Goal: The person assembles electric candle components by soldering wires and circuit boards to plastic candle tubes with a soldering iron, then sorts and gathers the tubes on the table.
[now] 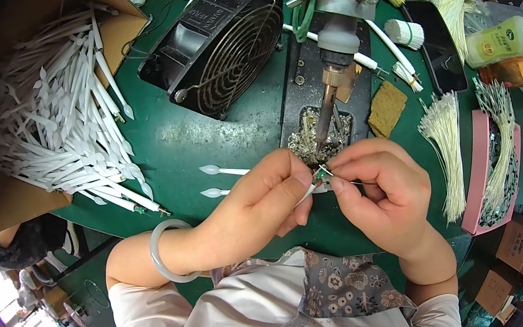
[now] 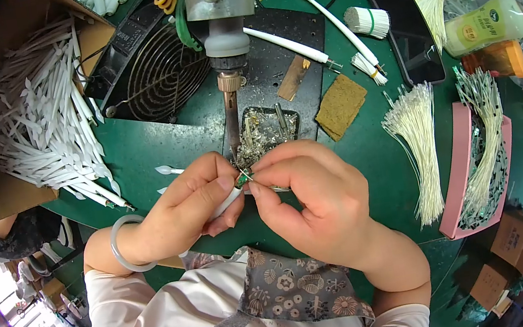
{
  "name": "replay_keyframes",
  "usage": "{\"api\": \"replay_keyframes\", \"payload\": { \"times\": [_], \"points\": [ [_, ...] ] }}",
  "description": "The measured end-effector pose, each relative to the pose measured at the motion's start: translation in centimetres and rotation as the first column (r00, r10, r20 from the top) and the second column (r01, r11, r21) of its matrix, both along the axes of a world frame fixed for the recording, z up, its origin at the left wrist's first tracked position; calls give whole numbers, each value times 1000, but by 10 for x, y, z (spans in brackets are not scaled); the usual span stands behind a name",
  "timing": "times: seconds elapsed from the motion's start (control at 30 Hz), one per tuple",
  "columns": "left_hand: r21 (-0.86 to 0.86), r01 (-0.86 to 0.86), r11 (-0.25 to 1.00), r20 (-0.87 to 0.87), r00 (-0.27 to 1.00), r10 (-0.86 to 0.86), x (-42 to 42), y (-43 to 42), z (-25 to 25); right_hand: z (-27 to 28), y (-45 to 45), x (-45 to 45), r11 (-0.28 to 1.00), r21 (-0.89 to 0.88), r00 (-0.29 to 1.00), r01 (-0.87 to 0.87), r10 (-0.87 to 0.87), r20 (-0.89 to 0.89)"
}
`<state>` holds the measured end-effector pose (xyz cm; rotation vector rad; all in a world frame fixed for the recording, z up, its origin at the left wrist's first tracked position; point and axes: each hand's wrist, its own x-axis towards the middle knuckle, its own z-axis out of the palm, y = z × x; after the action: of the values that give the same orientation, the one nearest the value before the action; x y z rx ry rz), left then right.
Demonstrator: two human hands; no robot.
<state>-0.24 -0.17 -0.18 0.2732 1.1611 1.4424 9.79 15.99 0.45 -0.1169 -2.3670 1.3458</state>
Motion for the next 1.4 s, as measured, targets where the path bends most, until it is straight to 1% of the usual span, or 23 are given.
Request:
{"api": "replay_keyframes", "payload": {
  "times": [0.13,0.23,0.33,0.53,0.63,0.83,1.03,1.23,1.33,1.4],
  "points": [
    [51,-10,999,22,1000,9,0,0,-3,1,0,0,1000,4,1000,-3,3,4],
    [70,-10,998,0,1000,10,1,0,-4,1,0,0,1000,-2,1000,-7,7,3],
    [77,-9,997,18,1000,8,-1,0,-6,0,0,1,1000,-21,1000,-10,10,4],
    [63,-25,998,-23,999,27,-4,3,-7,0,1,1,1000,-27,1000,-14,14,-1],
    [45,-15,999,-10,1000,16,-6,5,-6,-1,2,1,1000,-23,1000,-13,13,-8],
    [76,-16,997,72,997,11,-11,7,-7,-1,1,-1,1000,-4,1000,-4,4,-31],
    [39,-14,999,141,990,8,-14,10,0,-2,2,-2,1000,26,999,3,-1,-48],
    [5,-16,1000,209,978,15,-18,13,5,-4,1,-3,1000,1,998,29,-29,-64],
    [-45,-23,999,179,983,31,-16,17,11,-3,1,-5,1000,20,997,23,-22,-77],
    [-40,-34,999,179,983,41,-16,16,11,-4,1,-5,1000,11,997,23,-22,-73]
  ]
}}
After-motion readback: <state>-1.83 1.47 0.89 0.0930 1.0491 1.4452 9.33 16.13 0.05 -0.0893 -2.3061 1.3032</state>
